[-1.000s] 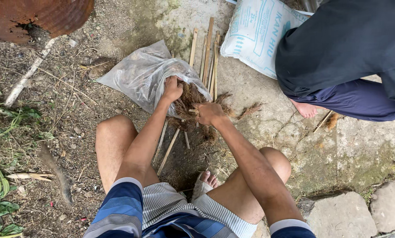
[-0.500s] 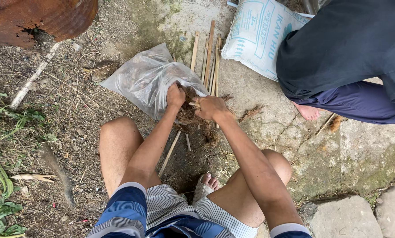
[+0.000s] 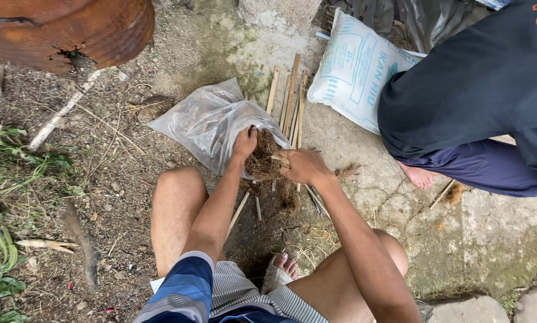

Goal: The person sits on the ground and assembles small brooms by hand. They gather fibrous material from a plastic bag, wrap it around thin wooden sticks, and secure the bundle with twine. The finished brooms are placed on the ground nearby.

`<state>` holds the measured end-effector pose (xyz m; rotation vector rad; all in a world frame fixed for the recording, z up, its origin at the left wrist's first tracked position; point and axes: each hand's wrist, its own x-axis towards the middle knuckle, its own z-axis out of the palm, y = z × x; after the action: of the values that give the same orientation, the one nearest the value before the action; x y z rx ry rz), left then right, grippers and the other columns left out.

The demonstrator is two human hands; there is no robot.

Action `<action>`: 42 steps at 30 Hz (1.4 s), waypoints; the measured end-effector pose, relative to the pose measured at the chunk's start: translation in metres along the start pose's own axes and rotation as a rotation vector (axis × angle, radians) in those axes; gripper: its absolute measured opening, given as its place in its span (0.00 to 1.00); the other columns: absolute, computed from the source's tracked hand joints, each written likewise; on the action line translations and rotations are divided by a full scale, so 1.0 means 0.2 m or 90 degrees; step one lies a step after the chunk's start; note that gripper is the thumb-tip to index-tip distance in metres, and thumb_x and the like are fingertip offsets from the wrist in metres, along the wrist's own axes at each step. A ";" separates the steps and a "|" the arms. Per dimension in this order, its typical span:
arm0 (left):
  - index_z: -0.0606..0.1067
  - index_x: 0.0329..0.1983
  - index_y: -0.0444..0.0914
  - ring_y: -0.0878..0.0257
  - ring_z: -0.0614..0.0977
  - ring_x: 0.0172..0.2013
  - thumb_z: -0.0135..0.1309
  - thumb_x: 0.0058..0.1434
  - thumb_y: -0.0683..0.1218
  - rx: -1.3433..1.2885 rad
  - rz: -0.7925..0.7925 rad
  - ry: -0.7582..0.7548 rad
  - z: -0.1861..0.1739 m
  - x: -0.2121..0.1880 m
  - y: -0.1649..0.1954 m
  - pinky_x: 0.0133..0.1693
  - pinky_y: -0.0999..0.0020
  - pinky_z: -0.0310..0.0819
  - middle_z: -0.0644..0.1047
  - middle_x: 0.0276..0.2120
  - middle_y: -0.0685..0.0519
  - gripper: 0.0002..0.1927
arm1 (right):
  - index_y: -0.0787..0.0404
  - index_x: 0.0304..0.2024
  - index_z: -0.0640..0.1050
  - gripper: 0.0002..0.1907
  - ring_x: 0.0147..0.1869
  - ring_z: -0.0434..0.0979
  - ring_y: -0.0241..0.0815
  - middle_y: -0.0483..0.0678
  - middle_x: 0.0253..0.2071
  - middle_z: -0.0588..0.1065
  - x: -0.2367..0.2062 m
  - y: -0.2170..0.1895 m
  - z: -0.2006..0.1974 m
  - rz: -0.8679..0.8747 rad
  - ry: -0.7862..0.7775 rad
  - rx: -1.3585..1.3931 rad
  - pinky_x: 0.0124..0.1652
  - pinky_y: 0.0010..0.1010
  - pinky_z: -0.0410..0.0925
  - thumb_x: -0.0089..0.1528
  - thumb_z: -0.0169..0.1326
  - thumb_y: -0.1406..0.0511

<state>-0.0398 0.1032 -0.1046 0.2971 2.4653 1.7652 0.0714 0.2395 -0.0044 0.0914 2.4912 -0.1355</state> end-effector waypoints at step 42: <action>0.75 0.54 0.34 0.38 0.79 0.48 0.57 0.60 0.54 0.082 0.024 0.049 -0.06 -0.25 0.12 0.51 0.52 0.72 0.79 0.47 0.35 0.24 | 0.38 0.77 0.47 0.43 0.54 0.77 0.39 0.53 0.72 0.63 0.07 -0.24 -0.17 0.012 0.108 -0.017 0.30 0.26 0.72 0.64 0.53 0.51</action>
<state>0.0094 0.0890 -0.0793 0.2913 2.6507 1.6649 0.0357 0.1967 0.0183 0.1208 2.6598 -0.0904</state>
